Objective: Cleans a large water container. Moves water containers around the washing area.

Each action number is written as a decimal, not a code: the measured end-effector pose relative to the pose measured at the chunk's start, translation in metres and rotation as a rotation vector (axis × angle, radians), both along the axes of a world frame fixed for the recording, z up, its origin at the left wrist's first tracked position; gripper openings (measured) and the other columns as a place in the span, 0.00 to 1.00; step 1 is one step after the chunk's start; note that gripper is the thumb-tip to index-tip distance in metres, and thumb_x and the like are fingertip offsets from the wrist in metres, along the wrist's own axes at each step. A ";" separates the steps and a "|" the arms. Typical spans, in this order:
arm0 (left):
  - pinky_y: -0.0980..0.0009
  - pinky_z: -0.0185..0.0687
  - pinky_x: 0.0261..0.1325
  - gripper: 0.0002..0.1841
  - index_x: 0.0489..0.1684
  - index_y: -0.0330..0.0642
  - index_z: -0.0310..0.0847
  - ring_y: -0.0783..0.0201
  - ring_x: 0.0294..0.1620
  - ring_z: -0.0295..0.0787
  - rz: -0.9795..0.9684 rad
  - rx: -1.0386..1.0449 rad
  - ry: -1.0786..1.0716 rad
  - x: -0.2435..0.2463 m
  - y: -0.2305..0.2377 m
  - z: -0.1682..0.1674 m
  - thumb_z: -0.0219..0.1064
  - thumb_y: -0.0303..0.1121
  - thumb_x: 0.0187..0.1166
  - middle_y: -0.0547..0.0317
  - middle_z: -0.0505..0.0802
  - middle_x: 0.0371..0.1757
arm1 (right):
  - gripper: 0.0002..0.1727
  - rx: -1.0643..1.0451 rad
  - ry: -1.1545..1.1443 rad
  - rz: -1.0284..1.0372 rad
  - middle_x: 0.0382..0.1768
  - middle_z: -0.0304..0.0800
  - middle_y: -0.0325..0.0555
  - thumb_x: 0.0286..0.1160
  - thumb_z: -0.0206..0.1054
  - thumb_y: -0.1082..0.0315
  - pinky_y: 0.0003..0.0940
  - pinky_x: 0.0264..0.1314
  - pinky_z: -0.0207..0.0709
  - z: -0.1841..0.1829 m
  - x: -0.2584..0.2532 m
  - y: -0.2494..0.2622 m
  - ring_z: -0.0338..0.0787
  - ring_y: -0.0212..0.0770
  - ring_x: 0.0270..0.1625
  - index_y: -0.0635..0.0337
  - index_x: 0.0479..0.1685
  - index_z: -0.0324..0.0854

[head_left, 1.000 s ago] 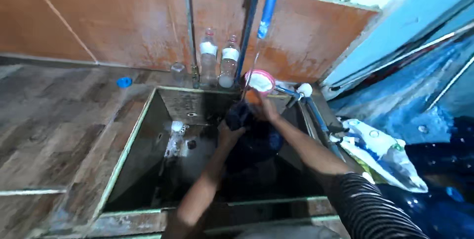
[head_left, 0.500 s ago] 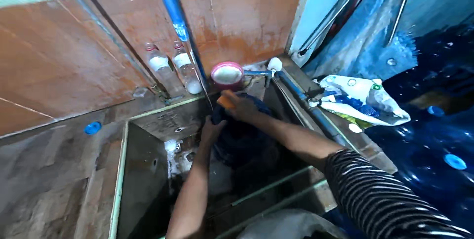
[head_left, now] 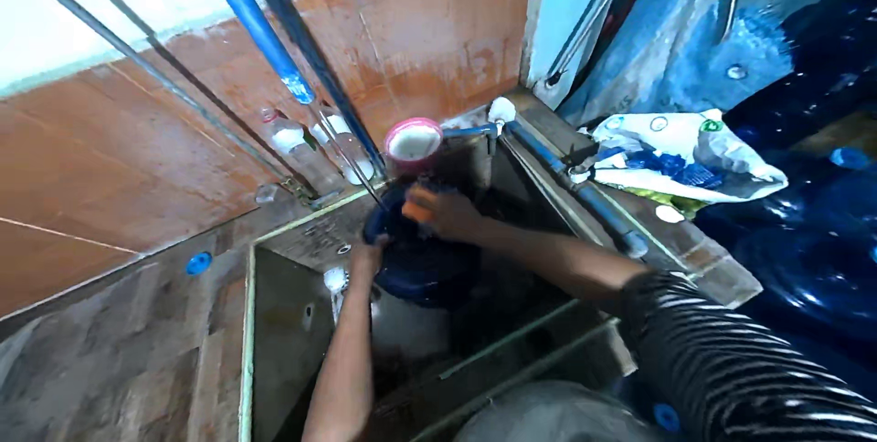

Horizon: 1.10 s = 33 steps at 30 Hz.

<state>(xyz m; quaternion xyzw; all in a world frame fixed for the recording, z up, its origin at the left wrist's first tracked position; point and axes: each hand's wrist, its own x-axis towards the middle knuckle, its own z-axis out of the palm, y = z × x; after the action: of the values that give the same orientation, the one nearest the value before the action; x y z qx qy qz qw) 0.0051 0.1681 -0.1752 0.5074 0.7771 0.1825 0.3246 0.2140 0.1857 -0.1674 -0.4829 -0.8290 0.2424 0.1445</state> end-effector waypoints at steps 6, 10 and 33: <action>0.35 0.75 0.70 0.31 0.84 0.37 0.68 0.30 0.71 0.82 -0.049 0.091 0.451 -0.006 0.001 -0.017 0.44 0.52 0.95 0.27 0.81 0.75 | 0.37 -0.228 0.119 -0.142 0.68 0.86 0.66 0.89 0.61 0.55 0.67 0.68 0.76 0.003 0.050 -0.048 0.88 0.68 0.66 0.40 0.96 0.53; 0.32 0.59 0.80 0.26 0.75 0.40 0.79 0.33 0.76 0.78 -0.276 0.265 0.556 0.003 0.005 -0.031 0.49 0.49 0.93 0.33 0.84 0.72 | 0.40 -0.308 0.438 -0.214 0.68 0.86 0.66 0.84 0.69 0.59 0.67 0.71 0.76 -0.027 0.032 -0.007 0.87 0.66 0.67 0.42 0.95 0.55; 0.40 0.27 0.94 0.40 0.94 0.44 0.54 0.52 0.97 0.42 -0.799 0.069 0.247 0.084 -0.074 -0.014 0.65 0.43 0.82 0.54 0.58 0.95 | 0.34 -0.047 0.045 0.135 0.67 0.86 0.65 0.85 0.64 0.57 0.70 0.66 0.77 0.010 -0.063 0.049 0.88 0.68 0.65 0.46 0.91 0.61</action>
<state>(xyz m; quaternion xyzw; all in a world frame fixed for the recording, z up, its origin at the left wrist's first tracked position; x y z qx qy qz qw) 0.0892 0.0938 -0.1889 0.7976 0.5454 0.0059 0.2574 0.1512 0.2349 -0.1575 -0.4235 -0.8504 0.2817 0.1349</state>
